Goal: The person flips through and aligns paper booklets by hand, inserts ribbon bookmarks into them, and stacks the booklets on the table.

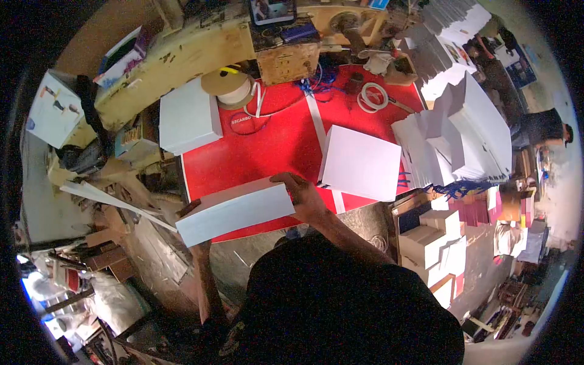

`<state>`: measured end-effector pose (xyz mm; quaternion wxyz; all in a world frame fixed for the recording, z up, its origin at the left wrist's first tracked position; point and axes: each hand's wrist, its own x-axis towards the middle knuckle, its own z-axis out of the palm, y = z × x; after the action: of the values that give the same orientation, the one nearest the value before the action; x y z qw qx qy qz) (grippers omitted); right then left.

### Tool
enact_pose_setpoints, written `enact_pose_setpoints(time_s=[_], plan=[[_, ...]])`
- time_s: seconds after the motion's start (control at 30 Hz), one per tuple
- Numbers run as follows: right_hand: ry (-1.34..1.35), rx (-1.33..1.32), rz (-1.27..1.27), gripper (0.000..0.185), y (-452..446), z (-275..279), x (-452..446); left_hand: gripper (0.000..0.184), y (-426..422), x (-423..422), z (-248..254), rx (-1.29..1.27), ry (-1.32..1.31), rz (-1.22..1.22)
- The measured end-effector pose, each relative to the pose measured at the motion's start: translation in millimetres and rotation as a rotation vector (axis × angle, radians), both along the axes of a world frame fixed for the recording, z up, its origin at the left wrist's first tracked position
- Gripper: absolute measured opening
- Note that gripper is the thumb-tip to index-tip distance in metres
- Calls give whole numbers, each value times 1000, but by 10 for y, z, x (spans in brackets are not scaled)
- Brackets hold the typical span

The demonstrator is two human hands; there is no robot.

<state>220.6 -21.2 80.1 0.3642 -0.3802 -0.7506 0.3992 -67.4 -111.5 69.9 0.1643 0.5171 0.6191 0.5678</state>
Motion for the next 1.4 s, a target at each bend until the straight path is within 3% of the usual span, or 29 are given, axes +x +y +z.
enact_pose_setpoints(time_s=[0.1, 0.17, 0.2, 0.23, 0.27, 0.3, 0.37, 0.47, 0.5, 0.57, 0.63, 0.67, 0.73, 0.77, 0.8, 0.83, 0.87, 0.93, 1.0, 1.07, 1.1, 1.17, 1.2, 1.33, 1.4], plan=[[-81, -108, -38, 58, 1, -661, -7, 50, -54, -162, -792, -174, -142, -18], [-85, -97, -61, 66, 23, -542, -25, 52, -27, -160, -880, -205, -78, -74], [-93, -120, -75, 75, -23, -434, 15, 53, -72, -77, -662, -223, 14, -92], [-25, 10, -61, 103, -20, -333, 36, 69, -42, 46, -219, -226, 202, -125], [-26, 18, -63, 103, -51, -231, -1, 69, -34, 95, -292, -217, 202, -126], [28, -87, -105, 110, -195, -127, -85, 78, -126, 121, -411, -217, -108, -139], [84, -203, -133, 118, -314, -72, -164, 88, -234, 155, -522, -220, -415, -131], [127, -333, -96, 129, -285, -36, -188, 99, -218, 120, -561, -141, -245, -170], [111, -303, -119, 127, -252, 42, -166, 100, -219, 97, -575, -189, -339, -209], [96, -266, -120, 126, -116, 379, -225, 98, -125, 95, -446, -234, -71, -203], [-262, 218, -36, 126, -50, 913, -370, 95, -118, 149, -451, -234, -79, -136], [-248, 213, -29, 126, -41, 995, -505, 94, -147, 121, -457, -230, -83, -105], [-552, 301, 287, 128, -37, 1110, -827, 93, -187, 94, -492, -221, -193, -123], [-733, 478, 264, 114, -58, 864, -939, 92, -175, 109, -508, -207, -313, -150], [-837, 630, 254, 90, -80, 369, -1034, 89, -142, 108, -473, -192, -199, -165], [-930, 145, 569, 76, 118, 583, -1160, 87, -107, 107, -439, -173, -86, -175], [-931, 142, 526, 76, 146, 582, -1101, 87, -132, 127, -449, -159, -77, -213], [-711, 388, 489, 71, 194, 466, -989, 86, -219, 218, -545, -210, -327, -38], [-625, 436, 343, 65, 226, 494, -812, 83, -280, 477, -474, -201, -390, 284], [-271, 119, 112, 65, 196, 740, -539, 76, -533, 584, -599, -272, -714, 260], [-232, 11, -42, 70, 137, 879, -399, 76, -581, 647, -617, -274, -719, 243], [166, -289, -257, 60, -10, 985, -226, 75, -662, 740, -555, -306, -1252, -58], [352, -385, -332, 55, -42, 961, -154, 75, -641, 808, -497, -321, -1249, -74], [963, -745, -505, 45, -199, 1033, 144, 68, -208, 1200, -130, 33, -1591, -756], [1038, -720, -611, 45, -231, 990, 271, 67, 125, 1357, 233, 84, -1668, -976]])
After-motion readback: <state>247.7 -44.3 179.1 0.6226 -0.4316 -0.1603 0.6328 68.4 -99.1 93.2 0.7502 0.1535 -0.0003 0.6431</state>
